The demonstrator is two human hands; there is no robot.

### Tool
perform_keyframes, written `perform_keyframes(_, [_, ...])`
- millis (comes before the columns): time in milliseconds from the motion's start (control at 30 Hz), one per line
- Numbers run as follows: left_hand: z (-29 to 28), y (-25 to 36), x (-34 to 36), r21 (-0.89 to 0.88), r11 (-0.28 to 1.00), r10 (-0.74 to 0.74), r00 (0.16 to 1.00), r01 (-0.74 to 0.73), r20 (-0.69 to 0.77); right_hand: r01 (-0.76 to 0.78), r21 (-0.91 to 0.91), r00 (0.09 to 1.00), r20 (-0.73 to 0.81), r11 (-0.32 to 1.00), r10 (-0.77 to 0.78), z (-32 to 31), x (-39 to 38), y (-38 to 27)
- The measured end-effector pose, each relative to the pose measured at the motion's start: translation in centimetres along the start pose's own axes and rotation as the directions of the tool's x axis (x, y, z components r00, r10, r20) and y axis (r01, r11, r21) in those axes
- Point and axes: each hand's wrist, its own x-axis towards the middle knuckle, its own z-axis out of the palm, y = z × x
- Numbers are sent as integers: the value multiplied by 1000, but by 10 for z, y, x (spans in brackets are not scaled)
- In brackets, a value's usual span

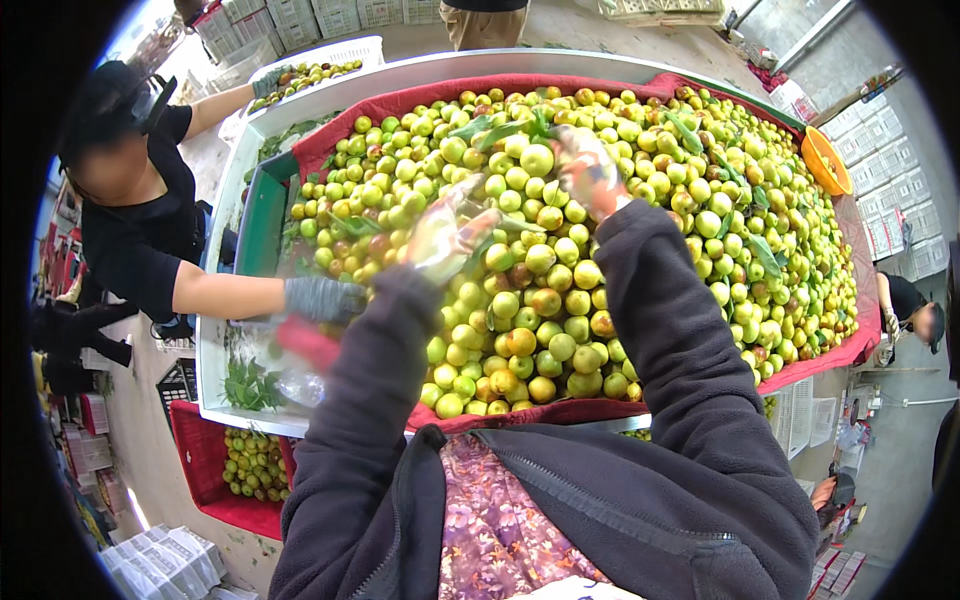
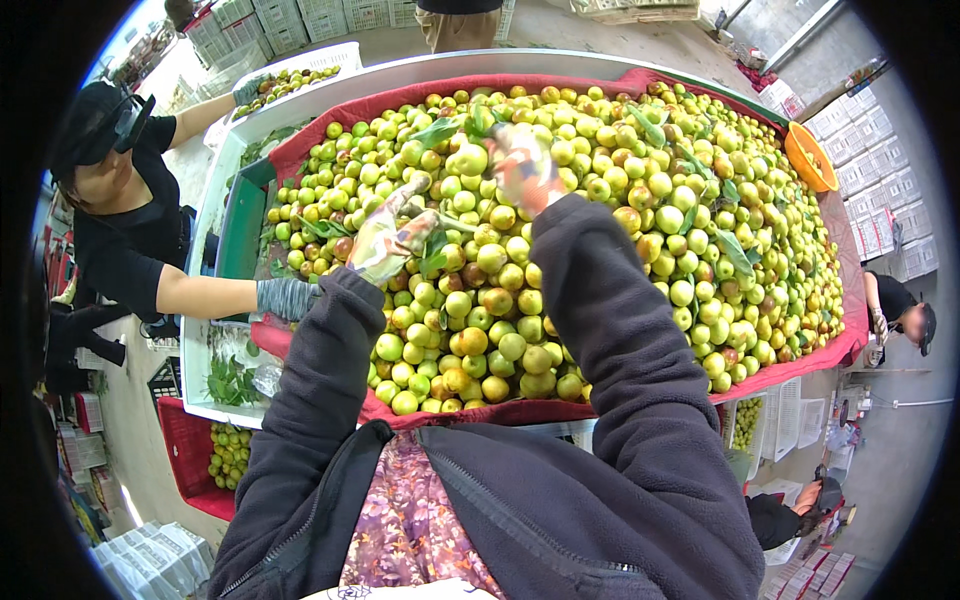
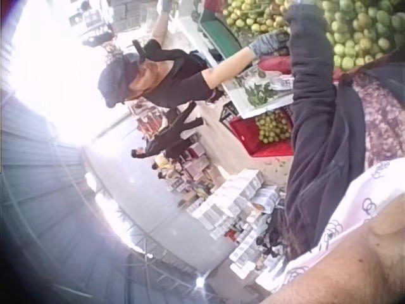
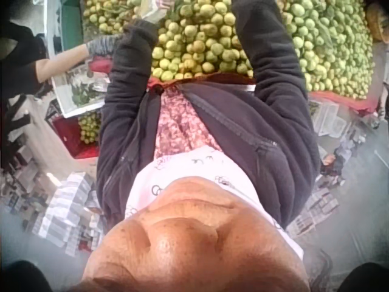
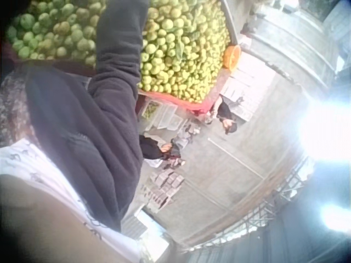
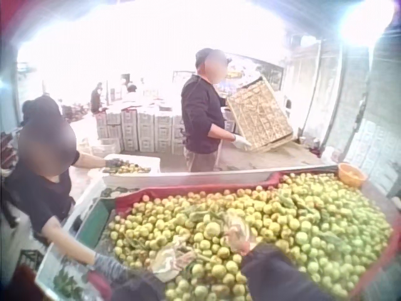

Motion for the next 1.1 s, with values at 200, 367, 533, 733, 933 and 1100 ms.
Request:
perform_keyframes(200, [5,-15,-29,-33,981,-192,978,189,-85,-338,148,902,332,929,276,64,-70,-3])
perform_keyframes(367, [-36,-14,-62,51,988,-145,989,143,40,-830,296,518,723,473,457,78,-75,-7])
perform_keyframes(533, [-87,-40,-77,950,249,363,928,-187,88,50,120,660,741,991,-123,95,-90,-32])
perform_keyframes(733, [-127,-60,-106,610,788,344,884,-88,-317,501,-164,518,844,850,-142,28,39,-47])
perform_keyframes(933, [-126,-62,-131,76,978,206,840,-195,-503,-21,783,989,-73,622,126,-82,148,-27])
perform_keyframes(1100, [-113,-57,-126,349,933,253,850,-88,-462,482,-726,839,543,491,-21,-37,74,26])
